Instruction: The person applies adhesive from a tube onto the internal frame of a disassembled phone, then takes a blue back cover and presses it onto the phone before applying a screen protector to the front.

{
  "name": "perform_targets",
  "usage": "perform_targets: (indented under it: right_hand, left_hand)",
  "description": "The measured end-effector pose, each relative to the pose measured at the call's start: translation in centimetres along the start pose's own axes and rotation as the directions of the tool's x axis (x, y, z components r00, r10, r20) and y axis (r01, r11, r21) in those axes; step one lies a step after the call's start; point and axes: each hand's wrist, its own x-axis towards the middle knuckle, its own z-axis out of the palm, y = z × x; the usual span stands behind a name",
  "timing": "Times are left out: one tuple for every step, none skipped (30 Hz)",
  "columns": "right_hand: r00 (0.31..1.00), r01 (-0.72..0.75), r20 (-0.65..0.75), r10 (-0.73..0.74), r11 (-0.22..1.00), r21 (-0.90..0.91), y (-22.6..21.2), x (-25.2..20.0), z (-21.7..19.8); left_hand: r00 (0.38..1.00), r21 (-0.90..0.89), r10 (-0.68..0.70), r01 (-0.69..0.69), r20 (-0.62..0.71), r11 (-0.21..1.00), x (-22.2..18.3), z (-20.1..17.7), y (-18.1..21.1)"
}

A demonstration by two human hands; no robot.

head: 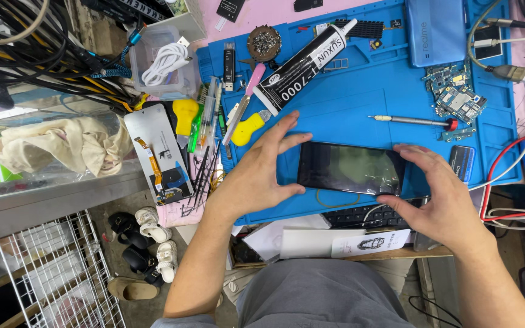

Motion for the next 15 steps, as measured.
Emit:
perform_targets:
  right_hand:
    - [1.0,-0.005,0.004,0.005,1.0,-0.008,-0.05,0.02,-0.03]
    - [1.0,-0.011,0.009,0.011,1.0,-0.015,-0.11,0.01,-0.06]
    - [1.0,-0.006,0.011,0.006,1.0,-0.018,-0.14,0.02,-0.08]
    - [1.0,-0.003,0.013,0.003,1.0,-0.021,-0.13,0.0,-0.1]
    - [1.0,0.001,0.016,0.0,1.0,-0.024,-0.13,-0.02,-0.1]
    - [1.0,0.002,0.017,-0.002,1.0,-0.023,-0.13,-0.02,-0.11]
    - [1.0,0.004,0.018,-0.004,1.0,-0.023,-0.13,-0.05,-0.13]
    - [1.0,0.007,0.019,-0.007,1.0,-0.022,-0.14,-0.05,-0.12]
    - [1.0,0.006,0.019,-0.006,1.0,-0.02,-0.13,-0.04,-0.1]
    - [1.0,0.005,0.019,-0.005,1.0,-0.019,-0.13,-0.02,-0.08]
    - [1.0,0.004,0.019,-0.004,1.0,-0.017,-0.12,0.0,-0.08]
    - [1.0,0.004,0.017,-0.004,1.0,-0.019,-0.11,0.01,-0.05]
    - [1.0,0.004,0.015,-0.004,1.0,-0.02,-0.1,0.01,-0.04]
    - [1.0,0.004,0.013,-0.003,1.0,-0.021,-0.08,0.0,-0.06]
    - [1.0,0.004,0.013,-0.004,1.0,-0.019,-0.07,-0.02,-0.08]
  left_hand:
    - [1.0,0.0,-0.008,0.008,0.004,1.0,0.04,-0.03,-0.01]
    - [1.0,0.0,-0.017,0.017,0.007,1.0,0.03,-0.08,0.0]
    - [1.0,-0.007,-0.018,0.018,0.013,1.0,-0.02,-0.16,0.0]
    - [1.0,-0.016,-0.019,0.019,0.02,1.0,-0.08,-0.22,-0.01]
    - [0.999,-0.025,-0.02,0.02,0.027,0.999,-0.15,-0.29,-0.05]
    - [0.999,-0.024,-0.009,0.01,0.038,1.0,-0.22,-0.39,-0.08]
    - [0.999,-0.024,0.001,0.0,0.05,1.0,-0.31,-0.48,-0.11]
    - [0.998,-0.022,0.013,-0.011,0.06,1.0,-0.38,-0.56,-0.13]
    - [0.998,-0.01,0.008,-0.007,0.062,1.0,-0.44,-0.6,-0.14]
    - [0.998,0.002,0.004,-0.004,0.065,1.0,-0.48,-0.64,-0.15]
    - [0.998,0.015,0.0,-0.001,0.068,1.0,-0.51,-0.68,-0.15]
    - [0.998,0.01,0.003,-0.004,0.068,1.0,-0.56,-0.71,-0.14]
    - [0.998,0.005,0.006,-0.007,0.068,1.0,-0.59,-0.72,-0.13]
    - [0.998,-0.001,0.01,-0.01,0.068,1.0,-0.58,-0.71,-0.1]
    - [0.998,0.001,0.025,-0.025,0.062,1.0,-0.53,-0.65,-0.09]
